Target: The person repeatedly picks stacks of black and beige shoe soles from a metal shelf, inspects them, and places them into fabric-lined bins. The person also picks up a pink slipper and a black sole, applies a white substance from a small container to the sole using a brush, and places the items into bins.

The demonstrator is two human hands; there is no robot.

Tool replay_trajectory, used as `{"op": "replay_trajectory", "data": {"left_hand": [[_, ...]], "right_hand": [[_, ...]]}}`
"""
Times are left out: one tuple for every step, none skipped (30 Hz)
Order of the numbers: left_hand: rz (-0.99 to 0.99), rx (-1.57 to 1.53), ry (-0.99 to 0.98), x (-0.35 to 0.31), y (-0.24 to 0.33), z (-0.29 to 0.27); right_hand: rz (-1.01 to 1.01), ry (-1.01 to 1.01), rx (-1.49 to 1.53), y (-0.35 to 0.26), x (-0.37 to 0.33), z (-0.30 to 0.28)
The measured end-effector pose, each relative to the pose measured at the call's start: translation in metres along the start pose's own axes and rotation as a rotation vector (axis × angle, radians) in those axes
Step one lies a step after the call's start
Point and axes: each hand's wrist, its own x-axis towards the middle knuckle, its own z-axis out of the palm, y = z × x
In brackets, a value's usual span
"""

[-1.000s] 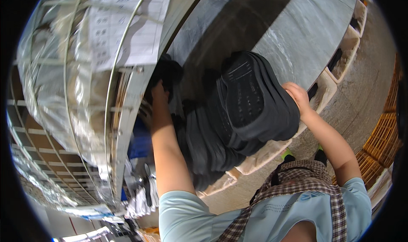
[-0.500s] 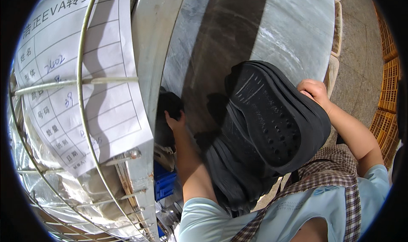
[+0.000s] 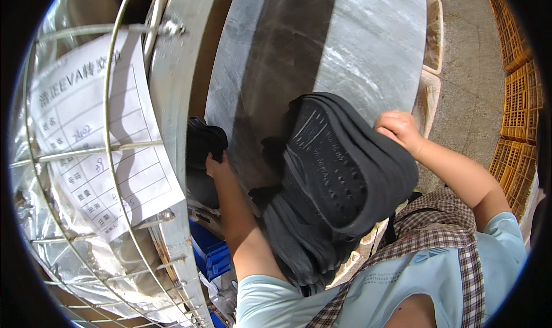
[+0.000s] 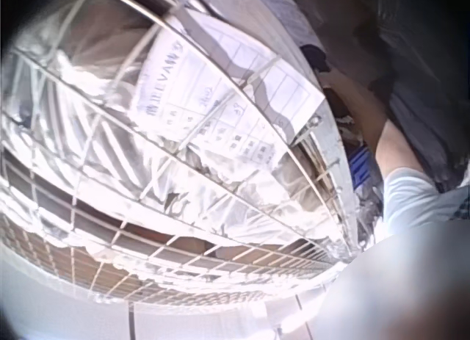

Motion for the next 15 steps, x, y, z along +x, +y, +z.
{"op": "replay_trajectory", "data": {"left_hand": [[0.001,0.034,-0.022,-0.009,0.004,0.003],[-0.002,0.069,-0.068,-0.019,0.006,0.006],[-0.014,0.070,-0.130,-0.030,0.008,0.008],[-0.023,0.074,-0.200,-0.043,0.010,0.010],[-0.036,0.075,-0.254,-0.056,0.012,0.013],[-0.056,0.067,-0.289,-0.071,0.014,0.018],[-0.079,0.058,-0.312,-0.086,0.015,0.027],[-0.102,0.049,-0.339,-0.102,0.016,0.037],[-0.114,0.055,-0.393,-0.120,0.017,0.047],[-0.125,0.088,-0.409,-0.137,0.017,0.058],[-0.144,0.093,-0.429,-0.155,0.016,0.069],[-0.166,0.082,-0.444,-0.173,0.013,0.080],[-0.156,0.100,-0.457,-0.192,0.010,0.091],[-0.216,0.094,-0.484,-0.210,0.008,0.102],[-0.272,0.081,-0.520,-0.228,0.006,0.112]], "right_hand": [[-0.010,0.001,0.024,0.000,0.000,-0.001],[-0.032,0.004,0.035,0.000,0.000,-0.001],[-0.053,-0.017,0.015,0.001,0.001,-0.003],[-0.058,-0.038,0.028,0.000,0.001,-0.005],[0.042,-0.092,0.177,0.000,0.001,-0.008],[0.131,-0.124,0.348,-0.002,-0.001,-0.012],[0.216,-0.160,0.517,-0.003,-0.002,-0.017],[0.146,-0.131,0.499,-0.005,-0.006,-0.024],[0.076,-0.104,0.475,-0.007,-0.013,-0.032],[0.001,-0.067,0.436,-0.010,-0.022,-0.042],[-0.024,-0.174,0.320,-0.012,-0.035,-0.056],[-0.071,-0.216,0.208,-0.016,-0.048,-0.066],[-0.116,-0.277,0.077,-0.022,-0.061,-0.068],[-0.168,-0.313,-0.046,-0.026,-0.070,-0.067],[-0.171,-0.336,-0.150,-0.028,-0.075,-0.064]]}}
